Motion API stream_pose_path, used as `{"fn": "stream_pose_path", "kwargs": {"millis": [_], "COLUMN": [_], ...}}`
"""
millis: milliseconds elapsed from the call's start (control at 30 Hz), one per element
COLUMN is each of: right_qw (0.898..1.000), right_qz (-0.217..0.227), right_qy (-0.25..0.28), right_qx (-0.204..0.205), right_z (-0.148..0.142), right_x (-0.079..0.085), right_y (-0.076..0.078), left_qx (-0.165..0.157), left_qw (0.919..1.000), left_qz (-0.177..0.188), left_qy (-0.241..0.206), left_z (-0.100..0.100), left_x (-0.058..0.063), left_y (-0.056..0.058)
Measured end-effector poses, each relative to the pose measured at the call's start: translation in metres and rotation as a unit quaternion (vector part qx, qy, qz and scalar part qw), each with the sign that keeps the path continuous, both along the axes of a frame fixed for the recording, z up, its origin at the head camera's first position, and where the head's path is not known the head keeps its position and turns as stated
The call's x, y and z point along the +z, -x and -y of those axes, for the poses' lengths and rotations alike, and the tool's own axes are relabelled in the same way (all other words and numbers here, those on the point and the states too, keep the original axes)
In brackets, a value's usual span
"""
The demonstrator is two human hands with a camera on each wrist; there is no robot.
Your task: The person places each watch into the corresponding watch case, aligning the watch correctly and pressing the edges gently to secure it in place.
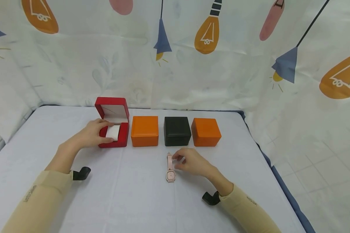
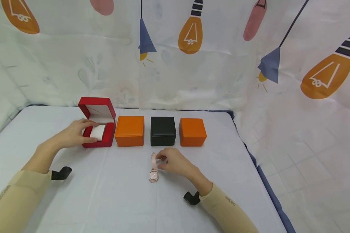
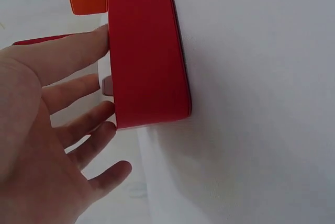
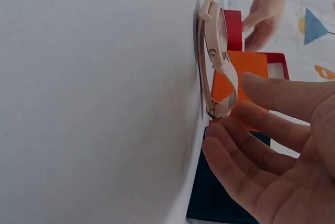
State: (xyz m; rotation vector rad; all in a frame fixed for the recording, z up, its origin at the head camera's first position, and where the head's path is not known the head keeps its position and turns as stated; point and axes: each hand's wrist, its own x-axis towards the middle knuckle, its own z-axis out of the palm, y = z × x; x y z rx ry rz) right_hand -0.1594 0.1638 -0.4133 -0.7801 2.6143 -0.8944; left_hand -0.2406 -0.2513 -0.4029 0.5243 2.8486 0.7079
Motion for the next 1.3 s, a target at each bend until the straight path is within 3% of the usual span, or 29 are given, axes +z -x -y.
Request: {"fn": "stream_pose_path", "kwargs": {"millis": [200,367,733,967,1300], "right_qw": [1.000,0.998,0.979,0.972,0.975], "right_qz": [0.017,0.054,0.161,0.191,0.194], "right_qy": [-0.003,0.026,0.112,0.123,0.096], "right_qx": [-0.004,-0.025,-0.057,-0.058,-0.049], "right_z": [0.000,-0.001,-0.005,-0.003,0.001], "right_x": [-0.003,-0.006,-0.015,-0.016,-0.015], "right_y": [0.001,0.002,0.007,0.006,0.004], "left_qx": [-0.007,-0.009,-0.001,-0.002,-0.007], "left_qw": [0.9998,0.9993,0.9973,0.9965,0.9980], "left_qz": [0.007,0.012,0.033,0.038,0.033], "left_qy": [0.016,0.034,0.065,0.074,0.054], "left_z": [0.001,0.000,-0.002,-0.005,-0.004], "left_x": [0.003,0.005,0.009,0.011,0.006], "left_y": [0.006,0.012,0.022,0.024,0.023]}}
